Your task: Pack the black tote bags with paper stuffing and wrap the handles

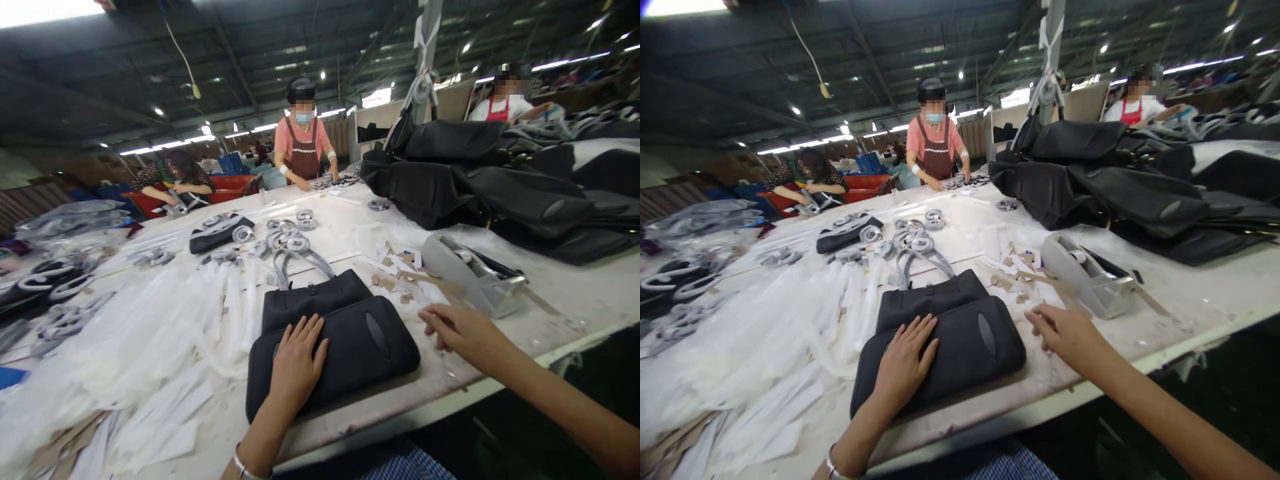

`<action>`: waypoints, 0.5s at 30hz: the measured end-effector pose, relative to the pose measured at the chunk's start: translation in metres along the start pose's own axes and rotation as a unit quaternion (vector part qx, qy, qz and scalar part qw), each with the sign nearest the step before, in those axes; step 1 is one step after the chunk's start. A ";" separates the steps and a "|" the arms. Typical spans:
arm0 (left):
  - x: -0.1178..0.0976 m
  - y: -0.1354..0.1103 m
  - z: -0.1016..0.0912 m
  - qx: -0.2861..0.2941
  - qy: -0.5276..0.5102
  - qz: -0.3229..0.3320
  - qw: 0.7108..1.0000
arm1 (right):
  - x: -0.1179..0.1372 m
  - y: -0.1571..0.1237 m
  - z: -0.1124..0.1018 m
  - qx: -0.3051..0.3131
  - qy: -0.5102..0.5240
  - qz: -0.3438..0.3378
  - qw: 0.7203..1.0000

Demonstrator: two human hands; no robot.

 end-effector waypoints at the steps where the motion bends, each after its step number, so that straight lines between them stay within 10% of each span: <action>1: 0.001 0.001 -0.001 0.003 -0.005 -0.002 1.000 | -0.008 -0.007 0.020 0.064 0.080 0.045 0.994; 4: 0.002 0.003 -0.002 0.014 -0.018 -0.010 1.000 | -0.014 -0.023 0.064 0.155 0.338 0.127 0.919; 9: 0.004 0.004 -0.005 0.014 -0.037 -0.020 0.999 | 0.008 -0.014 0.091 0.099 0.562 0.140 0.809; 15: 0.012 0.000 -0.011 -0.014 -0.067 -0.041 0.997 | 0.043 0.002 0.102 0.042 0.442 -0.105 0.890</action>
Point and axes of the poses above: each hand's wrist, its own y-axis towards the middle knuckle, its own z-axis out of the palm, x = y × z, the point moved 6 cm from there along y, towards the middle knuckle, and after that the axes turned 1 degree about z, right-handed, at the moved point
